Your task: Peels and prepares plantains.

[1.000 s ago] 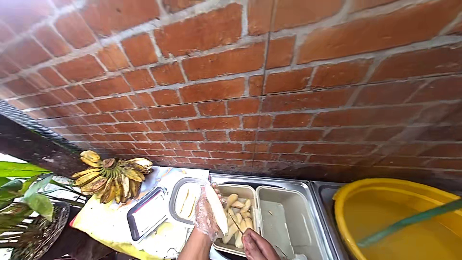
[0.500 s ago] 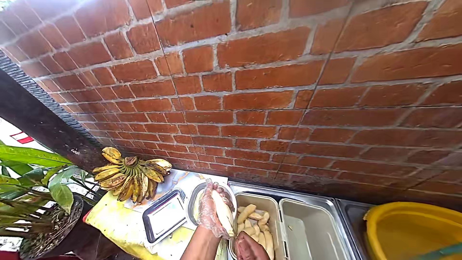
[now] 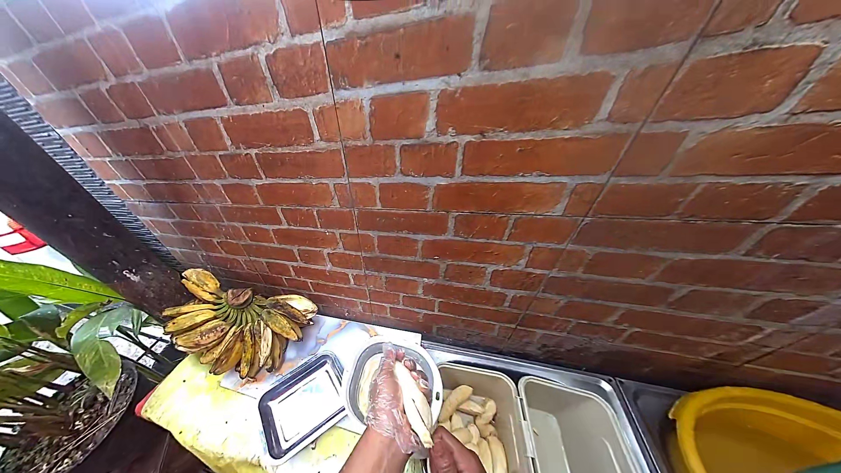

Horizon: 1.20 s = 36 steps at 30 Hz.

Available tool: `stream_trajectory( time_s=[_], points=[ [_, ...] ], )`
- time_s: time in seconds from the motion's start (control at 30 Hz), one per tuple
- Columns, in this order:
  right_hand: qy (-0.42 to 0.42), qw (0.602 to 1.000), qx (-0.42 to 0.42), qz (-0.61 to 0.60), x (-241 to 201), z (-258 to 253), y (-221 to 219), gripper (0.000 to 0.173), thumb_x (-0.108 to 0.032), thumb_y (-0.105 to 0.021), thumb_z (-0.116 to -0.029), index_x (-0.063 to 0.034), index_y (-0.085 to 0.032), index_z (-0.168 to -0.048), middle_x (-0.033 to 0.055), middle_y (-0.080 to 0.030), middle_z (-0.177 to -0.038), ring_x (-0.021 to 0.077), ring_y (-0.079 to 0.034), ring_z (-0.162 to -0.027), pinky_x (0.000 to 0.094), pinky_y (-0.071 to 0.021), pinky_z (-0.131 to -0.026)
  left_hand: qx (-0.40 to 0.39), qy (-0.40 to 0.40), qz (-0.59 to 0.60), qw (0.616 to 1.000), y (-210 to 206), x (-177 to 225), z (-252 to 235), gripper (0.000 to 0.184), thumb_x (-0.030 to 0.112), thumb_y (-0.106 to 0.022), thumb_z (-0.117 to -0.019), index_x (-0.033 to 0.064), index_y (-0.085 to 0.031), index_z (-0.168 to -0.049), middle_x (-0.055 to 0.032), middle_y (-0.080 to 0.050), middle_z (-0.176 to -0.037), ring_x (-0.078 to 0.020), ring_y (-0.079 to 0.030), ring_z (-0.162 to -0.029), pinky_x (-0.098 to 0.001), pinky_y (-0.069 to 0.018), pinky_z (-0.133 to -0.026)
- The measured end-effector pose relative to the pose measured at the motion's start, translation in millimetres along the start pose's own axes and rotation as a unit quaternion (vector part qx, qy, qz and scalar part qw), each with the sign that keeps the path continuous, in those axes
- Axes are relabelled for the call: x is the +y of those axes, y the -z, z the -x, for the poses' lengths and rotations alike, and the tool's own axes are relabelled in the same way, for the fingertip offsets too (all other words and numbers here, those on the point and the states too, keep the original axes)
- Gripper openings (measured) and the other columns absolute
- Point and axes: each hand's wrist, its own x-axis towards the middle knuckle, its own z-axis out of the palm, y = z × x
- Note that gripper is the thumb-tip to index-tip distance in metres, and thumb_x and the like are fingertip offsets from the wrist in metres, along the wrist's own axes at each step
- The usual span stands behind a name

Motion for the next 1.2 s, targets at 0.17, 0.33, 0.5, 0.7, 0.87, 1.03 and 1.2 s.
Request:
stream_trajectory(
  time_s=[0.17, 0.33, 0.5, 0.7, 0.87, 1.03, 1.2],
  points=[
    [-0.003, 1.0, 0.001, 0.02, 4.1, -7.6, -4.7, 0.044, -0.04, -0.038, -0.1119, -0.0082, -0.056, -0.088, -0.0008, -0.046, -0.06, 0.0095, -0.048, -0.051, 0.0299, -0.0435, -0.05, 0.002, 0.002, -0.013, 1.0, 3.4, 6.0, 1.9, 0.037, 0.042, -0.032, -0.112, 0.011, -0.049, -0.102, -0.0031, -0.053, -0.069, -0.0134, -0.054, -0.049, -0.0263, -0.0501, -0.043],
    [-0.021, 0.999, -0.013, 0.031, 6.8, -17.0, -5.2, 0.037, -0.031, -0.04, -0.1114, -0.0066, -0.058, -0.089, 0.0, -0.05, -0.063, 0.0087, -0.05, -0.054, 0.0295, -0.0447, -0.052, -0.002, 0.005, -0.013, 1.0, 5.4, 12.2, 1.9, 0.037, 0.042, -0.032, -0.112, 0.0112, -0.049, -0.103, -0.003, -0.053, -0.069, -0.0126, -0.053, -0.047, -0.0257, -0.049, -0.042],
    [-0.04, 0.997, -0.027, 0.056, 9.0, -27.3, -7.0, 0.034, -0.025, -0.04, -0.1106, -0.0043, -0.061, -0.093, 0.003, -0.058, -0.07, 0.0102, -0.059, -0.063, 0.0314, -0.0512, -0.06, 0.015, -0.01, -0.018, 1.0, 6.1, 16.3, 4.0, 0.036, 0.042, -0.033, -0.112, 0.0115, -0.049, -0.102, -0.0027, -0.052, -0.068, -0.0143, -0.054, -0.049, -0.0295, -0.0524, -0.047],
    [-0.081, 0.994, -0.049, 0.062, 12.6, -39.6, -7.7, 0.031, -0.017, -0.039, -0.1091, -0.0025, -0.064, -0.098, 0.0046, -0.065, -0.078, 0.0105, -0.065, -0.073, 0.0326, -0.0557, -0.071, -0.001, -0.007, -0.016, 1.0, 17.4, 18.5, 1.7, 0.033, 0.038, -0.036, -0.1119, 0.011, -0.052, -0.102, -0.0017, -0.051, -0.066, -0.0148, -0.054, -0.051, -0.0327, -0.0561, -0.055],
    [-0.101, 0.991, -0.067, 0.065, 20.3, -47.3, -6.6, 0.034, -0.02, -0.04, -0.1098, -0.0021, -0.067, -0.101, 0.006, -0.069, -0.082, 0.0136, -0.069, -0.079, 0.0363, -0.0582, -0.077, -0.023, -0.004, -0.011, 1.0, 30.0, 19.3, -5.6, 0.037, 0.036, -0.032, -0.1127, 0.0079, -0.056, -0.106, -0.003, -0.055, -0.068, -0.0151, -0.057, -0.053, -0.0308, -0.0556, -0.054],
    [-0.122, 0.987, -0.068, 0.079, 24.2, -51.5, -7.7, 0.025, -0.019, -0.047, -0.106, -0.0041, -0.066, -0.099, 0.0052, -0.068, -0.082, 0.0127, -0.068, -0.078, 0.0357, -0.0576, -0.076, -0.009, -0.041, -0.032, 0.999, 33.7, 14.9, -11.1, 0.046, 0.034, -0.032, -0.1133, 0.0006, -0.062, -0.106, -0.0095, -0.067, -0.076, -0.0223, -0.069, -0.069, -0.0372, -0.0621, -0.071],
    [-0.133, 0.978, -0.076, 0.142, 33.1, -57.9, -3.5, 0.012, -0.014, -0.062, -0.0928, -0.0034, -0.065, -0.098, 0.0066, -0.067, -0.082, 0.0167, -0.067, -0.078, 0.0401, -0.0563, -0.075, -0.066, -0.082, -0.052, 0.993, 53.4, 1.4, -25.8, 0.042, 0.027, -0.035, -0.1123, -0.0013, -0.051, -0.14, -0.0186, -0.067, -0.13, -0.0263, -0.067, -0.118, -0.0395, -0.0532, -0.101]
  ],
)
